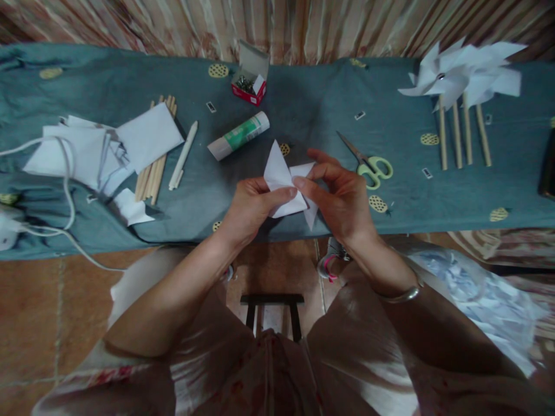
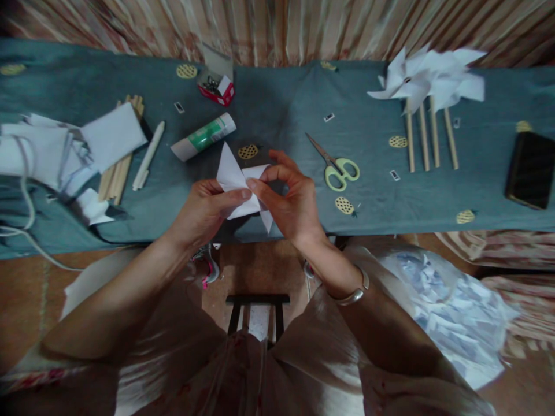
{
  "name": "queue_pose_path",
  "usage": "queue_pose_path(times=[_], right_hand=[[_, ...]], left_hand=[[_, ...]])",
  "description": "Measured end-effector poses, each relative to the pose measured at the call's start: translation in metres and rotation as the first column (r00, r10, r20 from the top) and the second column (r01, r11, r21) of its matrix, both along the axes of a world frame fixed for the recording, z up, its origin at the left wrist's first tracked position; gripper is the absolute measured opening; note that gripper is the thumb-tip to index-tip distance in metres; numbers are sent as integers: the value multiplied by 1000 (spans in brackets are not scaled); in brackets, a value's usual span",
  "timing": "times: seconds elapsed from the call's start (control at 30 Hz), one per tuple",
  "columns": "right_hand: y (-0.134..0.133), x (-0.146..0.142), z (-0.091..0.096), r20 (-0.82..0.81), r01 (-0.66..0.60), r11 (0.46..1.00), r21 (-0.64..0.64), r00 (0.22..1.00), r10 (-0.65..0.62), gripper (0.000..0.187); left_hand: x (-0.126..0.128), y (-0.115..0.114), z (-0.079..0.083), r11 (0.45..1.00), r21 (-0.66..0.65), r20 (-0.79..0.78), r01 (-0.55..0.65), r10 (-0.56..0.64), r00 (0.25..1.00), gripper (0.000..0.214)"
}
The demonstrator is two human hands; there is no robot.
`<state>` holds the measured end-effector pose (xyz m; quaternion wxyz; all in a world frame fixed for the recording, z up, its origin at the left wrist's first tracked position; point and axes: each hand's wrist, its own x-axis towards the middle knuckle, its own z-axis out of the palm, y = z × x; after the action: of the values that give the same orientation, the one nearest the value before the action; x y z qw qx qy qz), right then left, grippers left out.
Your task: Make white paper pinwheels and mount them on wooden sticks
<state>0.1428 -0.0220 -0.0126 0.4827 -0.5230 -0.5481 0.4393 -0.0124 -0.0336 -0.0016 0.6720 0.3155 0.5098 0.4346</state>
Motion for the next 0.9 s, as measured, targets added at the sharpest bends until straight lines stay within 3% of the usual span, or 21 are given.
queue_pose_path(times=[0.3,0.67,0.9], right_hand=[[0,0,1,47,-14,1000,26,999,13,16],[1,0,1,-75,-54,998,45,996,57,22],[2,3,4,-83,-37,998,46,996,40,15]], left_hand=[[-1,0,0,999,29,-16,13,-12,1000,3],[-2,0,-1,999,40,-43,31,-29,999,5],[-3,1,-1,999,47,-23,24,-23,999,1]])
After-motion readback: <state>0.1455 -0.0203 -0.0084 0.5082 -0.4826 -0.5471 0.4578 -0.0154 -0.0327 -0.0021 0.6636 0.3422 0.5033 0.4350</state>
